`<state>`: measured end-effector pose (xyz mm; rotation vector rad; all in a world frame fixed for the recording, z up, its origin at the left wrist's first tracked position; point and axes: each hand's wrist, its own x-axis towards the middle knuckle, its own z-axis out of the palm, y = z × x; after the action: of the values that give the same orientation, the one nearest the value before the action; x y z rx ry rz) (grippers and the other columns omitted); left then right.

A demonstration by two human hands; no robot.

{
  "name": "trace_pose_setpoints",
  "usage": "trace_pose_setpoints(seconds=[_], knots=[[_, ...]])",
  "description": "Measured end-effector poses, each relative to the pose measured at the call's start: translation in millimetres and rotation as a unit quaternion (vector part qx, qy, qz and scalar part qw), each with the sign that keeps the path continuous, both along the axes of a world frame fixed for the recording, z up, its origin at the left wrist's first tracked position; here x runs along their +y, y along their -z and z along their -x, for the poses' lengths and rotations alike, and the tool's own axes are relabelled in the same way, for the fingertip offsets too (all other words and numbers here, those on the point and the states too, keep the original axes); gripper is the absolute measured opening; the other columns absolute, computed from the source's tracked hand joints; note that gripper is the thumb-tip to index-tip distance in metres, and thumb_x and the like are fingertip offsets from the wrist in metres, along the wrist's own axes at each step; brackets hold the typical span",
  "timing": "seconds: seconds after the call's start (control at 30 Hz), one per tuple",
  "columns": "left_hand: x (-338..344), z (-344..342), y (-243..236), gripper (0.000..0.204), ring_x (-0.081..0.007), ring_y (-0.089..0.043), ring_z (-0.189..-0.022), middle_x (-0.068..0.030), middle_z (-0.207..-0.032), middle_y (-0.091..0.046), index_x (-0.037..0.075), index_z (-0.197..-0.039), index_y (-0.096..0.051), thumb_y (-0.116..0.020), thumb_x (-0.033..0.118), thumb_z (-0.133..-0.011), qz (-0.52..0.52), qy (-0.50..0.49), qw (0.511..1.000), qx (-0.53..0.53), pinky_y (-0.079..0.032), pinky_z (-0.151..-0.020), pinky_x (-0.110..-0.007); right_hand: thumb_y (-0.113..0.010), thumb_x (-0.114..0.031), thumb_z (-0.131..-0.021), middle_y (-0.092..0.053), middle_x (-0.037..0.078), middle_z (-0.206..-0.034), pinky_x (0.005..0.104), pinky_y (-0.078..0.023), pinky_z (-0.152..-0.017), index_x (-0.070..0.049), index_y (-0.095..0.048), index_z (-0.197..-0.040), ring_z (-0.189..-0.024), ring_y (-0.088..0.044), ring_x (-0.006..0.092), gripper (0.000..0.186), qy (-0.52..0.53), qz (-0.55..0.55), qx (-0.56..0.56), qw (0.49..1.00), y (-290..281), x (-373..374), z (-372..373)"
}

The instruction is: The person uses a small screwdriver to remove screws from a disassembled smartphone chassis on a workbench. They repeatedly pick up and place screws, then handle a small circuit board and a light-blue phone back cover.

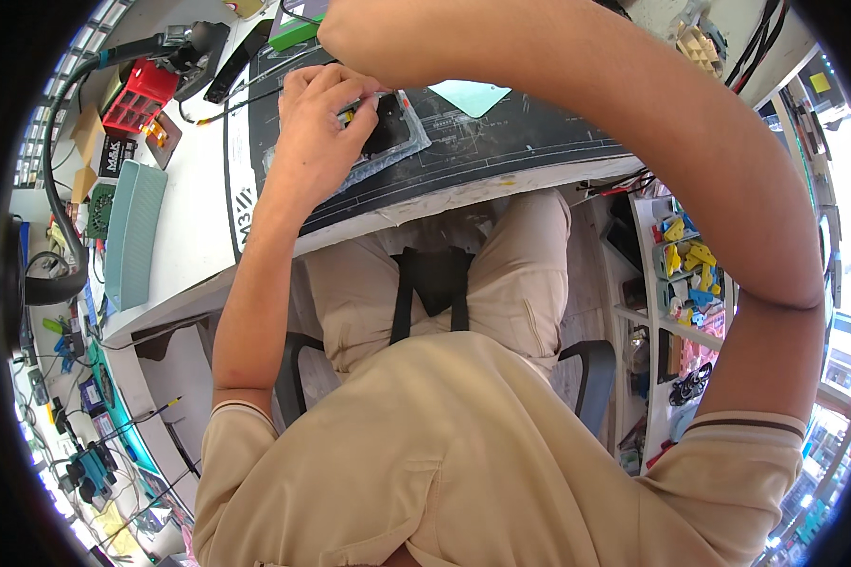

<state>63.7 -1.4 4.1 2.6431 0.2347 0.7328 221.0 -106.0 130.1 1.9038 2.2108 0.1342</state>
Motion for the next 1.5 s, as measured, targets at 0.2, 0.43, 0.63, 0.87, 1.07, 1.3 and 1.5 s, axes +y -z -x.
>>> trace_pose_setpoints(seconds=[0.2,0.43,0.63,0.87,1.07,1.3,1.5], knots=[[1.1,0.9,2.3,0.021,-0.0277,-0.051,-0.127,0.0011,-0.112,-0.071,0.012,-0.114,-0.080,-0.067,0.013,-0.097,-0.019,-0.003,1.000,0.013,-0.035,-0.115,-0.045,-0.075,-0.016,-0.079,-0.077,0.022,-0.087,0.0472,-0.061,-0.075,-0.002,-0.080,-0.083,-0.085,-0.076,0.0388,0.016,0.006,0.038,-0.007,0.999,-3.5,4.7,2.5],[1.9,0.8,3.4,0.021,-0.0279,-0.051,-0.127,0.0014,-0.112,-0.071,0.013,-0.114,-0.080,-0.067,0.013,-0.098,-0.032,-0.005,0.999,0.005,-0.035,-0.113,-0.046,-0.075,-0.017,-0.081,-0.077,0.022,-0.088,0.0470,-0.061,-0.076,-0.002,-0.081,-0.085,-0.086,-0.076,0.0384,0.016,0.019,0.038,0.012,0.999,-12.0,2.6,5.2],[3.1,1.5,5.9,0.022,-0.0312,-0.053,-0.127,-0.0013,-0.114,-0.073,0.013,-0.113,-0.083,-0.068,0.017,-0.097,-0.031,-0.004,1.000,0.000,-0.036,-0.111,-0.048,-0.075,-0.016,-0.081,-0.077,0.022,-0.089,0.0467,-0.061,-0.076,-0.001,-0.081,-0.087,-0.087,-0.077,0.0380,0.017,0.026,0.070,0.002,0.997,-16.5,7.8,10.9],[2.7,6.3,3.9,0.024,-0.0316,-0.053,-0.128,-0.0033,-0.115,-0.072,0.012,-0.116,-0.082,-0.071,0.024,-0.098,-0.034,-0.005,0.999,0.012,-0.036,-0.111,-0.048,-0.075,-0.015,-0.084,-0.078,0.022,-0.094,0.0470,-0.061,-0.079,0.000,-0.081,-0.092,-0.090,-0.077,0.0382,0.019,0.022,0.085,-0.009,0.996,-12.1,15.2,13.0],[-7.4,31.3,-7.7,0.051,-0.0330,-0.051,-0.131,-0.0078,-0.129,-0.066,0.009,-0.128,-0.075,-0.081,0.043,-0.092,-0.008,-0.014,0.999,0.042,-0.037,-0.111,-0.048,-0.068,-0.013,-0.089,-0.078,0.024,-0.107,0.0478,-0.060,-0.085,0.001,-0.081,-0.106,-0.102,-0.076,0.0387,0.025,0.123,0.149,0.011,0.981,-32.3,25.2,24.7],[-11.7,38.0,2.5,0.065,-0.0308,-0.050,-0.132,-0.0074,-0.138,-0.061,0.010,-0.136,-0.071,-0.086,0.047,-0.086,-0.009,-0.025,0.999,0.041,-0.037,-0.114,-0.047,-0.065,-0.013,-0.088,-0.077,0.025,-0.111,0.0482,-0.059,-0.089,0.003,-0.080,-0.108,-0.106,-0.075,0.0397,0.030,0.101,0.187,-0.020,0.977,-31.9,34.6,22.1],[-10.9,37.6,3.7,0.065,-0.0297,-0.050,-0.134,-0.0070,-0.137,-0.061,0.012,-0.138,-0.070,-0.086,0.048,-0.085,0.000,-0.025,0.999,0.040,-0.035,-0.115,-0.047,-0.069,-0.014,-0.085,-0.078,0.025,-0.103,0.0481,-0.060,-0.086,0.002,-0.081,-0.102,-0.100,-0.076,0.0402,0.026,0.108,0.170,-0.070,0.977,-13.1,44.4,20.4]])
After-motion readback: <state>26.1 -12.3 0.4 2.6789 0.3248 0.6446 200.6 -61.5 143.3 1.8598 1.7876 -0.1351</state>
